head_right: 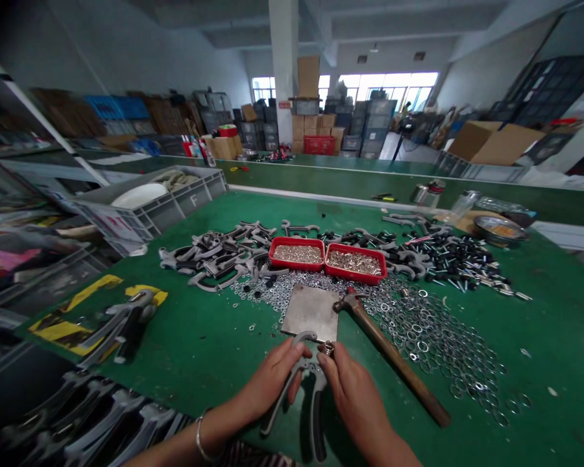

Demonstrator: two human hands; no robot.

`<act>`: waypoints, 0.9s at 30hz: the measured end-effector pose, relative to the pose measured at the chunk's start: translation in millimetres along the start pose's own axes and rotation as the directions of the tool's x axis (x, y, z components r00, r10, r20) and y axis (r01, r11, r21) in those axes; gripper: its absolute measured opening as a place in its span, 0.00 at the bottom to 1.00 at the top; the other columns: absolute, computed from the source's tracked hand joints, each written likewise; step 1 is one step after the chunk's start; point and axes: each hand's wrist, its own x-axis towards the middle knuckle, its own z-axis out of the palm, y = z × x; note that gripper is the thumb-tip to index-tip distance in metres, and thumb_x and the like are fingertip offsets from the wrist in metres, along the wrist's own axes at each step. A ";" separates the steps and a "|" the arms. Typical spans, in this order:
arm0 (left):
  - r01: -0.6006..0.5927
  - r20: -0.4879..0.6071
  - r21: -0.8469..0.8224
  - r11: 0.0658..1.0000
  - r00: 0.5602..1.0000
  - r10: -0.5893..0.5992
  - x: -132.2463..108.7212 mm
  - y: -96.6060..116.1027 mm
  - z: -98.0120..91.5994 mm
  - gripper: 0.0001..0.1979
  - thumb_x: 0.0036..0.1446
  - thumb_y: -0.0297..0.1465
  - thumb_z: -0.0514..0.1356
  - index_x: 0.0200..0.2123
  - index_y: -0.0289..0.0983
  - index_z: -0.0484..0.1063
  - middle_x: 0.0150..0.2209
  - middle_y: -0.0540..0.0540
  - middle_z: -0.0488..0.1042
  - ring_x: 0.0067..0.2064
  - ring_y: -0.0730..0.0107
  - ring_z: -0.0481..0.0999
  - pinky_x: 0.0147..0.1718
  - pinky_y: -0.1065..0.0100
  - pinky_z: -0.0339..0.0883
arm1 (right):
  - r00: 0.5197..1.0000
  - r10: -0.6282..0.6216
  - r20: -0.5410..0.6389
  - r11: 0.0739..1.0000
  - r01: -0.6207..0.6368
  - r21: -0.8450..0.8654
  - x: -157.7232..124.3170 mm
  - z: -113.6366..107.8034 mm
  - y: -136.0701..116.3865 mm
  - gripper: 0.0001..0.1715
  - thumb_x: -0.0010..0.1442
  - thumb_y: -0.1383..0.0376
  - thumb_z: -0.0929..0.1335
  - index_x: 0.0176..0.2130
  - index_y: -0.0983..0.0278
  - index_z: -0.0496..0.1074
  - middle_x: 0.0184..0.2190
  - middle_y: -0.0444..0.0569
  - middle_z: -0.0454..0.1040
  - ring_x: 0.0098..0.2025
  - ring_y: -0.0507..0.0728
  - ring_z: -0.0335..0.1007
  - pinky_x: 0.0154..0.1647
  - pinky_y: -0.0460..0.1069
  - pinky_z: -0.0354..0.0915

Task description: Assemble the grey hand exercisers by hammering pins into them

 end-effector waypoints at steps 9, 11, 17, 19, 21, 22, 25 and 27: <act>-0.025 -0.062 0.318 0.948 0.997 0.048 -4.0 6.0 10.0 0.23 0.68 0.46 0.43 0.46 0.36 0.69 0.18 0.53 0.66 0.26 0.64 0.72 0.30 0.67 0.63 | 0.999 -0.006 0.035 0.992 0.002 0.123 0.5 -2.4 -11.2 0.18 0.68 0.51 0.59 0.40 0.60 0.68 0.30 0.46 0.75 0.31 0.57 0.74 0.33 0.48 0.65; -0.044 -0.084 0.400 0.916 0.993 0.084 -5.3 7.1 10.6 0.23 0.68 0.45 0.43 0.49 0.35 0.68 0.21 0.50 0.69 0.30 0.62 0.74 0.32 0.66 0.63 | 0.995 0.050 0.081 0.978 -0.065 0.199 -1.9 -3.5 -13.5 0.20 0.68 0.50 0.58 0.43 0.60 0.69 0.27 0.43 0.73 0.24 0.54 0.70 0.25 0.46 0.64; -0.047 -0.045 0.321 0.946 0.997 0.065 -13.2 -5.3 14.5 0.23 0.69 0.45 0.41 0.49 0.37 0.66 0.19 0.51 0.69 0.23 0.64 0.71 0.27 0.66 0.61 | 1.000 -0.010 0.007 0.986 0.009 0.164 -13.1 -3.6 -16.6 0.17 0.67 0.52 0.61 0.43 0.58 0.73 0.35 0.48 0.79 0.35 0.58 0.75 0.37 0.48 0.67; -0.087 -0.075 0.364 0.927 0.990 0.122 -15.5 -9.4 14.1 0.22 0.69 0.44 0.41 0.50 0.37 0.66 0.25 0.47 0.73 0.28 0.63 0.74 0.32 0.64 0.64 | 1.000 -0.015 -0.012 0.985 0.016 0.169 -12.6 -4.6 -19.0 0.17 0.66 0.51 0.62 0.42 0.57 0.74 0.34 0.48 0.80 0.35 0.59 0.75 0.36 0.48 0.67; -0.146 -0.076 0.452 0.880 0.977 0.201 -16.0 -11.7 11.3 0.22 0.69 0.42 0.41 0.51 0.36 0.65 0.35 0.40 0.77 0.38 0.59 0.77 0.41 0.61 0.66 | 1.000 -0.009 -0.006 0.984 0.010 0.175 -9.8 -6.6 -21.4 0.18 0.64 0.50 0.62 0.41 0.56 0.75 0.34 0.49 0.80 0.35 0.60 0.76 0.36 0.49 0.68; -0.180 -0.056 0.493 0.851 0.970 0.237 -15.4 -12.4 9.0 0.21 0.69 0.41 0.41 0.52 0.36 0.65 0.40 0.38 0.77 0.43 0.57 0.77 0.45 0.59 0.66 | 1.000 -0.005 0.009 0.985 0.003 0.174 -8.1 -7.7 -21.9 0.18 0.64 0.50 0.63 0.41 0.56 0.76 0.35 0.49 0.81 0.36 0.60 0.76 0.37 0.50 0.69; -0.295 0.076 0.582 0.757 0.947 0.311 -10.0 -13.2 0.6 0.22 0.68 0.42 0.44 0.57 0.35 0.62 0.51 0.34 0.75 0.52 0.52 0.75 0.51 0.55 0.64 | 0.997 0.009 0.072 0.982 -0.023 0.190 -7.5 -8.9 -17.1 0.20 0.62 0.49 0.64 0.43 0.56 0.77 0.40 0.51 0.81 0.42 0.63 0.77 0.44 0.52 0.70; -0.374 0.193 0.617 0.693 0.925 0.328 -4.8 -12.5 -4.4 0.26 0.63 0.47 0.51 0.56 0.33 0.64 0.49 0.32 0.76 0.48 0.48 0.77 0.48 0.54 0.67 | 0.996 0.038 0.083 0.974 -0.056 0.219 -12.5 -6.8 -8.4 0.20 0.59 0.48 0.67 0.45 0.54 0.78 0.45 0.50 0.81 0.48 0.65 0.75 0.50 0.55 0.69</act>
